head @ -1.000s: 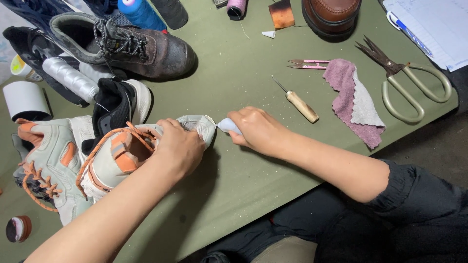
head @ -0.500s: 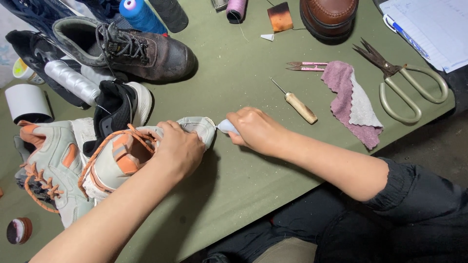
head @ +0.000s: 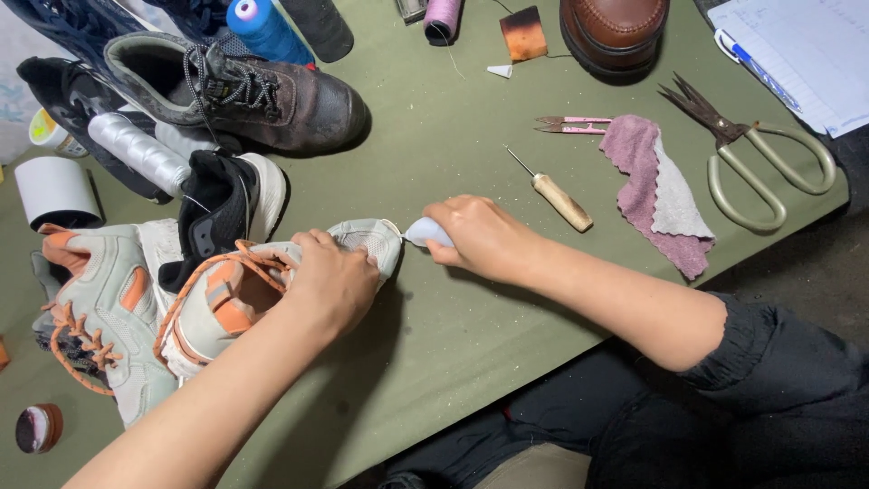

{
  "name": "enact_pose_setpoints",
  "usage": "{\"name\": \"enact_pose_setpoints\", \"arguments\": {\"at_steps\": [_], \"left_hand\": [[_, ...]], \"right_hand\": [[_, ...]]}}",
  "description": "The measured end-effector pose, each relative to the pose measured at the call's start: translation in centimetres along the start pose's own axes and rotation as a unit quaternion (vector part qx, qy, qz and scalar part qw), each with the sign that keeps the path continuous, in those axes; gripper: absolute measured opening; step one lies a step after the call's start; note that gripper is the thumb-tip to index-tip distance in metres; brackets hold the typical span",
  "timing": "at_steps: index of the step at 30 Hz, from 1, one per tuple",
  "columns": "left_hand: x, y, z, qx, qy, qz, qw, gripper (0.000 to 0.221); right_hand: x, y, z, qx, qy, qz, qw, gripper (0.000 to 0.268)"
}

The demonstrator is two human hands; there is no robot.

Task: Repairing a sneaker sole by piercing it with an awl and applying adhesive.

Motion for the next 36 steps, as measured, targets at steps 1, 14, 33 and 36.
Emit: {"name": "enact_pose_setpoints", "arguments": {"at_steps": [1, 14, 33, 36], "left_hand": [[0.3, -0.2, -0.1, -0.001, -0.001, 0.001, 1.0, 0.034], [0.5, -2.4, 1.9, 0.028, -0.089, -0.053, 0.994, 0.044], [-0.1, -10.8, 6.9, 0.259, -0.31, 0.036, 0.914, 0.048], [0.4, -11.0, 6.4, 0.194, -0.384, -0.036, 0.902, 0.03]], "right_hand": [[-0.1, 0.1, 0.0, -0.001, 0.001, 0.001, 1.0, 0.031], [0.0, -3.0, -6.4, -0.194, 0.497, -0.136, 0.835, 0.042], [4.3, 4.3, -19.4, -0.189, 0.288, -0.301, 0.889, 0.042], [4.6, 4.9, -19.2, -0.201, 0.182, -0.285, 0.92, 0.036]]}}
Point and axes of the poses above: each hand's wrist, its own y-axis towards the middle knuckle, its own x-axis out of the back of the hand, z = x × y, the point moved 8 cm from there along y, towards the middle knuckle, and after that the axes turned 4 degrees about x, right-handed, at the moved point
